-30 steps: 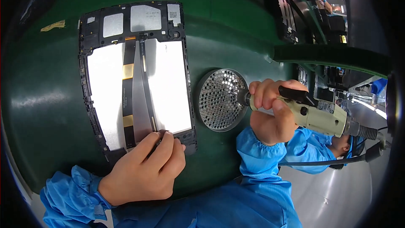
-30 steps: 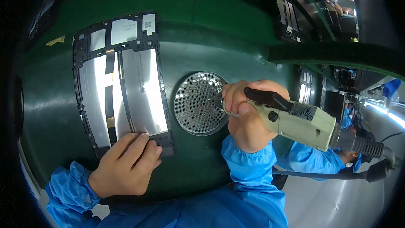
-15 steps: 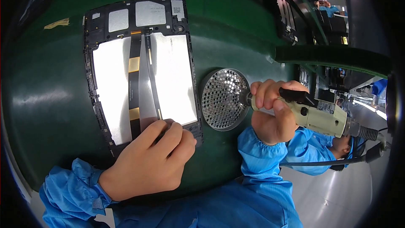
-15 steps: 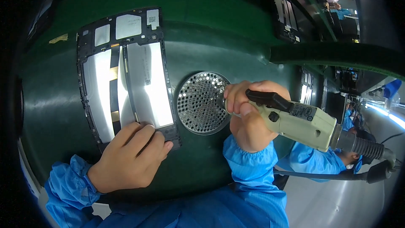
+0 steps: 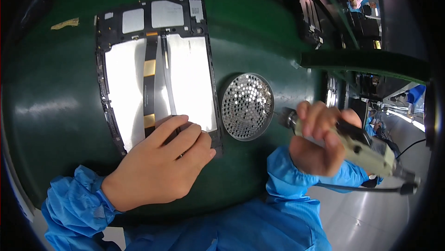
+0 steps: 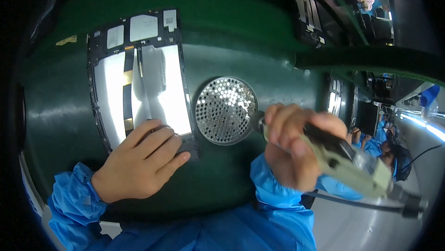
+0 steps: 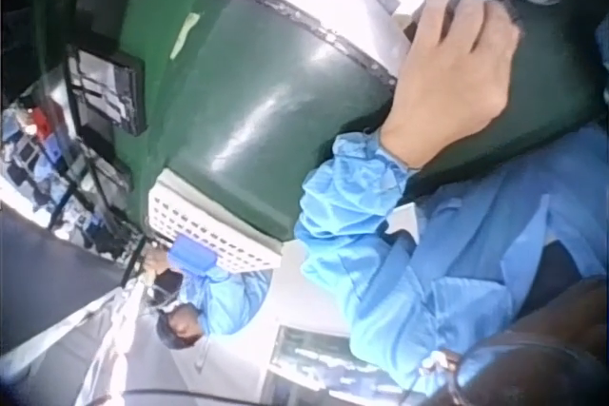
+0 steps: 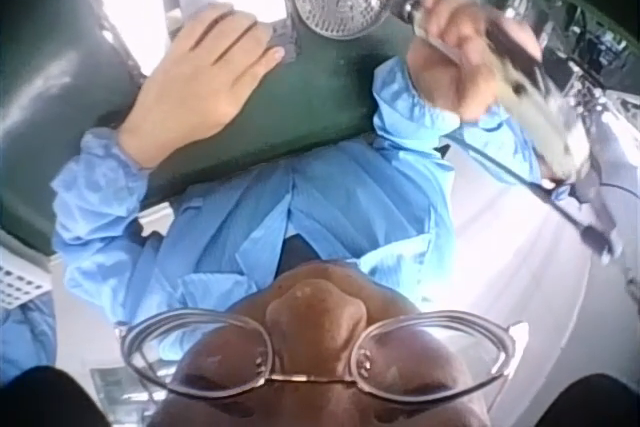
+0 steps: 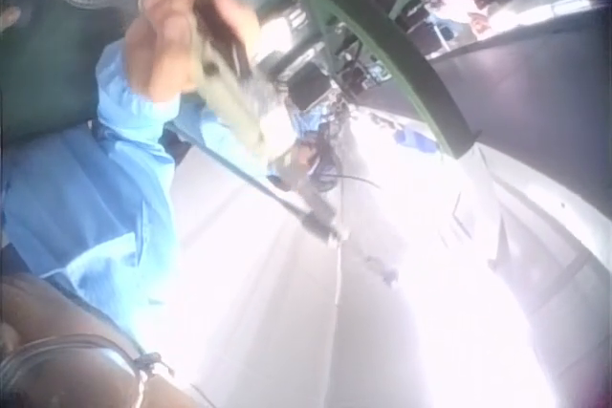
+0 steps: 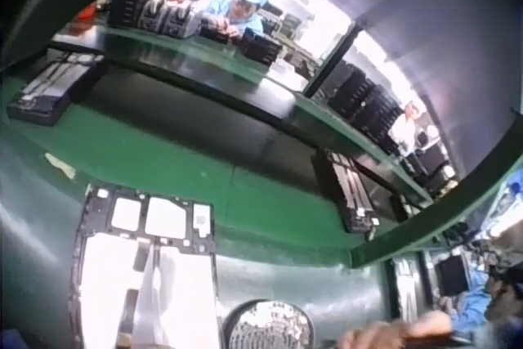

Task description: The person takes tablet assemblies from a conveyor, presses internal components into place by hand, and drives screws using an electric screwdriver before placing each tablet back onto the conveyor.

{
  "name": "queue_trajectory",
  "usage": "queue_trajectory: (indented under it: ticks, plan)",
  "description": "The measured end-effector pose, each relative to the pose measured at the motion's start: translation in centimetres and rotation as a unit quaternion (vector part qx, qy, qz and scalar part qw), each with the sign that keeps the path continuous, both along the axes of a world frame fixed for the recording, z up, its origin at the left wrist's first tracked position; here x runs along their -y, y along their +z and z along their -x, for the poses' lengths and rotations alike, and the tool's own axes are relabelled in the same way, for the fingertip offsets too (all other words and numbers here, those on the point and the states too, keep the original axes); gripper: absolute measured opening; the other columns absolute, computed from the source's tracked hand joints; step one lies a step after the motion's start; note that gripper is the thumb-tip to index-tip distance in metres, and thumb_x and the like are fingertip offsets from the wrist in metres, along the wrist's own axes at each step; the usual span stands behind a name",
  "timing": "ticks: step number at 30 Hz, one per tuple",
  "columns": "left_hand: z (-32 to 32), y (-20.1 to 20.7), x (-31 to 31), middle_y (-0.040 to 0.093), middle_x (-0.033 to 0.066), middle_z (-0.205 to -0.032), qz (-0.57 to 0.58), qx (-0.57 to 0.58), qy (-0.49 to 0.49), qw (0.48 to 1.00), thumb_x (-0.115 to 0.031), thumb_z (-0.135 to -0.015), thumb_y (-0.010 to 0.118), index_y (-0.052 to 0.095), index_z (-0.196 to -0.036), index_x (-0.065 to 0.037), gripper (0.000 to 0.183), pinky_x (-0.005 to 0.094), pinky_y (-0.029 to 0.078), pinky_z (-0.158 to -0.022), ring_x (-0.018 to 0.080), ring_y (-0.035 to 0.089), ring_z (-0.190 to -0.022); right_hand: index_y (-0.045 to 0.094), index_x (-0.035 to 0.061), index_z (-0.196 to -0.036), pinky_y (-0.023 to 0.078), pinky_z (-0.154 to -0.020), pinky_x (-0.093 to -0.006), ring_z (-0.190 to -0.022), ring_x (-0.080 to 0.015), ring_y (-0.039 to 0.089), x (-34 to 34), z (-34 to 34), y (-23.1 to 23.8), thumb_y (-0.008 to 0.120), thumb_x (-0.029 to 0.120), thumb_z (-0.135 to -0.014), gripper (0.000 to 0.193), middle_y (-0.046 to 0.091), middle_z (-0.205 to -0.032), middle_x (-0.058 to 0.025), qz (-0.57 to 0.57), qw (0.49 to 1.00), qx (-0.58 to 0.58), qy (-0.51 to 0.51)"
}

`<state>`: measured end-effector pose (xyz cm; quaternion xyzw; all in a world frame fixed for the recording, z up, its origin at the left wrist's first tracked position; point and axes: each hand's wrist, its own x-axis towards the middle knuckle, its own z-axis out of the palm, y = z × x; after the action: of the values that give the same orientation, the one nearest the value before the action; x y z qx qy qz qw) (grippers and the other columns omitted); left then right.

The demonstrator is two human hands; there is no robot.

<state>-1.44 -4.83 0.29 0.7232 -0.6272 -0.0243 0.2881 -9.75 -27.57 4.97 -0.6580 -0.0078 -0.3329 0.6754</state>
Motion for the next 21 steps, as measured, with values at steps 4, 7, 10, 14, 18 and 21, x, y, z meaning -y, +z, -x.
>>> queue_trajectory:
  ticks: [4,7,10,14,18,21]
  plan:
    - [0.1,-0.1,-0.1,0.062,0.014,-0.103,-0.001,0.009,0.007,1.0,-0.008,-0.077,0.068,0.071,-0.097,-0.004,0.021,0.0468,0.044,-0.099,0.0289,0.058,-0.103,0.049,0.0117,-0.115,0.041,-0.062,-0.0372,-0.059,-0.0172,0.051,-2.7,2.3,1.3,0.059,0.014,-0.084,0.033,0.05,-0.066,-0.0035,0.03,0.998,-0.031,0.045]
    - [0.0,-0.2,0.0,0.062,0.014,-0.102,0.002,0.011,0.003,1.0,-0.01,-0.078,0.068,0.072,-0.094,-0.003,0.018,0.0465,0.044,-0.099,0.0286,0.057,-0.103,0.046,0.0064,-0.106,0.047,-0.055,-0.0406,-0.055,-0.0223,0.056,-4.4,2.8,0.3,0.063,0.001,-0.078,0.033,0.054,-0.065,-0.0085,0.037,0.995,-0.024,0.091]
    - [0.1,-0.4,0.1,0.061,0.0134,-0.102,0.015,-0.006,0.016,1.0,-0.011,-0.079,0.068,0.072,-0.092,-0.003,0.016,0.0461,0.044,-0.098,0.0282,0.057,-0.103,0.046,0.0044,-0.105,0.048,-0.054,-0.0399,-0.055,-0.0224,0.056,-5.3,2.2,0.0,0.063,0.0,-0.076,0.033,0.055,-0.066,-0.0092,0.039,0.993,-0.032,0.109]
    - [0.1,-0.3,0.0,0.06,0.0125,-0.102,0.011,-0.014,0.016,1.0,-0.011,-0.079,0.069,0.072,-0.092,-0.003,0.016,0.0457,0.045,-0.097,0.0278,0.057,-0.103,0.047,0.0035,-0.104,0.048,-0.054,-0.0384,-0.054,-0.0219,0.056,-5.7,1.9,0.0,0.064,-0.001,-0.076,0.034,0.054,-0.065,-0.0091,0.042,0.991,-0.031,0.123]
    - [0.1,-0.5,-0.1,0.059,0.0113,-0.101,0.008,-0.004,0.013,1.0,-0.012,-0.078,0.071,0.072,-0.091,-0.003,0.016,0.0452,0.045,-0.096,0.0272,0.056,-0.103,0.047,0.0033,-0.105,0.048,-0.054,-0.0382,-0.054,-0.0213,0.055,-5.9,1.8,-0.2,0.064,-0.002,-0.075,0.035,0.054,-0.065,-0.0091,0.03,0.992,-0.031,0.118]
    - [0.2,-0.6,-0.2,0.059,0.0106,-0.101,0.01,-0.002,0.015,1.0,-0.013,-0.078,0.072,0.072,-0.091,-0.004,0.016,0.0448,0.046,-0.096,0.027,0.056,-0.103,0.047,0.0033,-0.105,0.048,-0.054,-0.0387,-0.053,-0.0212,0.054,-6.0,1.6,-0.3,0.062,-0.004,-0.074,0.035,0.054,-0.065,-0.0091,0.029,0.99,-0.036,0.131]
